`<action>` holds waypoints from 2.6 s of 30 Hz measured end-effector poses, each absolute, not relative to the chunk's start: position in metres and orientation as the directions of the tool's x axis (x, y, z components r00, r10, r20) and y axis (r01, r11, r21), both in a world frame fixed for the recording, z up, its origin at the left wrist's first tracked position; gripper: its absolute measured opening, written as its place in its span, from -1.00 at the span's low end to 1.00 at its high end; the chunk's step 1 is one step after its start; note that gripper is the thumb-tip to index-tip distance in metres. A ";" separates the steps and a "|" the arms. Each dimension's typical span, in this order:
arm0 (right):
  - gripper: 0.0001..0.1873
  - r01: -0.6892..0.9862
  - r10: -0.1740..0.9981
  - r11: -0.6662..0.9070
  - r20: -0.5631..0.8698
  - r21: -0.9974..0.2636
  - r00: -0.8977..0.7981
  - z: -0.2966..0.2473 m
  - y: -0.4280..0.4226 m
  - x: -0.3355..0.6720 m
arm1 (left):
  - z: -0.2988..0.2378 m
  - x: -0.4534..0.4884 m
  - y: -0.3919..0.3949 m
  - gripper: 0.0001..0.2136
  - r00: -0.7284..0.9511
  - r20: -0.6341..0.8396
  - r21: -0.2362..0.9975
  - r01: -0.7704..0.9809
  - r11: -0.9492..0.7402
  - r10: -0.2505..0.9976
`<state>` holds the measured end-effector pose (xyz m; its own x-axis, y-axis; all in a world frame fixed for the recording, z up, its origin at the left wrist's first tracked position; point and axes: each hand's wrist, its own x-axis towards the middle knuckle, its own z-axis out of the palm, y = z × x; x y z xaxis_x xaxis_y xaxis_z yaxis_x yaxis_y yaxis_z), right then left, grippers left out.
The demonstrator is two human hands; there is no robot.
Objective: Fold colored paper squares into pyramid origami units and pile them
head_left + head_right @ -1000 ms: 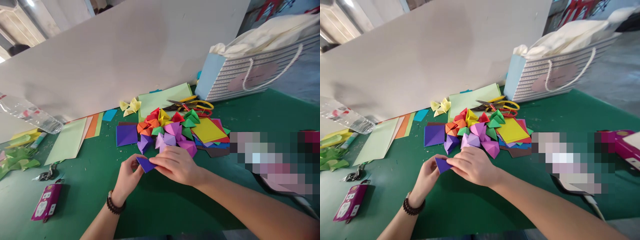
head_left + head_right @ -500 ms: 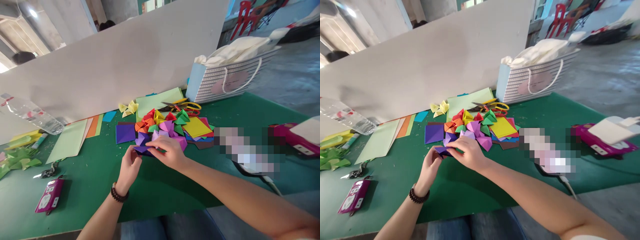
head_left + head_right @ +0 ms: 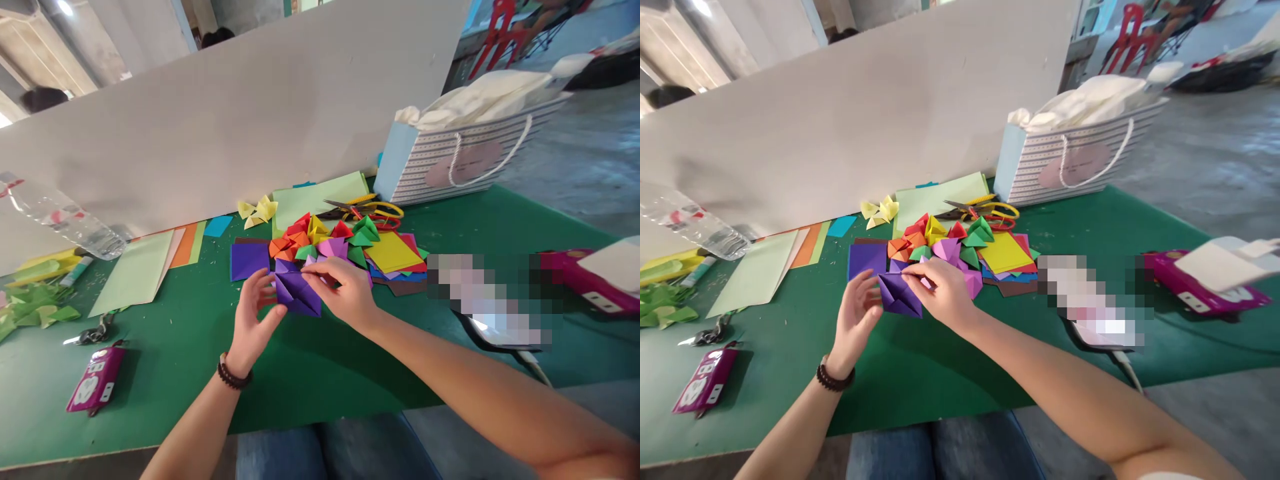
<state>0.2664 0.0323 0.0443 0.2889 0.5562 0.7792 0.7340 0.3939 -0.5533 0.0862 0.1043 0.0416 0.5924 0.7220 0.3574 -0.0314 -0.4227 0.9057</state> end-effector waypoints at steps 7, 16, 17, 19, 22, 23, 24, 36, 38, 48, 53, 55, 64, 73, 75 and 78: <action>-0.93 0.790 0.518 0.402 0.827 -0.463 0.221 0.042 0.036 0.268 | 0.035 0.091 0.100 -0.32 0.533 0.755 0.298 0.239 -0.924 0.381; -0.92 0.860 0.445 0.395 0.886 -0.324 0.129 0.041 0.037 0.269 | 0.025 0.092 0.110 -0.19 0.516 0.668 0.475 0.259 -0.841 0.536; -0.92 0.867 0.438 0.385 0.890 -0.315 0.129 0.041 0.038 0.270 | 0.026 0.091 0.111 -0.19 0.509 0.679 0.449 0.282 -0.848 0.529; -0.92 0.873 0.431 0.366 0.890 -0.323 0.149 0.041 0.039 0.273 | 0.029 0.091 0.110 -0.21 0.509 0.700 0.398 0.304 -0.866 0.501; -0.91 0.869 0.430 0.347 0.883 -0.352 0.186 0.043 0.039 0.275 | 0.032 0.092 0.108 -0.21 0.534 0.715 0.353 0.280 -0.893 0.451; -0.90 0.867 0.431 0.350 0.883 -0.354 0.187 0.043 0.039 0.275 | 0.032 0.092 0.108 -0.21 0.541 0.716 0.350 0.270 -0.897 0.442; -0.90 0.865 0.435 0.357 0.882 -0.353 0.181 0.043 0.039 0.275 | 0.032 0.092 0.107 -0.21 0.546 0.714 0.353 0.259 -0.899 0.438; -0.90 0.846 0.498 0.441 0.866 -0.299 0.046 0.041 0.036 0.262 | 0.024 0.093 0.099 -0.27 0.625 0.411 0.798 0.106 -0.594 0.664; -0.92 0.823 0.498 0.438 0.860 -0.361 0.113 0.042 0.038 0.263 | 0.026 0.094 0.097 -0.27 0.603 0.356 0.854 0.101 -0.511 0.714; -0.80 0.593 0.657 0.390 0.664 -0.705 0.357 0.047 0.035 0.263 | 0.032 0.100 0.101 -0.64 0.543 0.016 1.000 -0.012 -0.011 0.839; -0.86 0.529 0.719 0.372 0.597 -0.763 0.355 0.045 0.036 0.264 | 0.034 0.099 0.102 -0.64 0.512 0.010 0.998 -0.055 0.021 0.859; -0.84 0.484 0.740 0.370 0.567 -0.793 0.362 0.042 0.038 0.265 | 0.035 0.099 0.103 -0.64 0.506 0.013 0.998 -0.066 0.024 0.862; -0.77 0.408 0.808 0.362 0.500 -0.838 0.310 0.041 0.039 0.263 | 0.032 0.100 0.107 -0.71 0.474 0.030 0.997 -0.079 0.008 0.880; -0.76 0.368 0.825 0.369 0.483 -0.853 0.293 0.039 0.037 0.258 | 0.029 0.098 0.109 -0.71 0.457 0.010 0.995 -0.096 0.038 0.889; -0.76 0.380 0.817 0.382 0.500 -0.843 0.287 0.039 0.036 0.257 | 0.029 0.098 0.109 -0.72 0.454 0.015 0.993 -0.112 0.040 0.891; -0.76 0.396 0.811 0.397 0.519 -0.828 0.271 0.039 0.036 0.256 | 0.031 0.098 0.109 -0.72 0.448 0.014 0.990 -0.132 0.051 0.894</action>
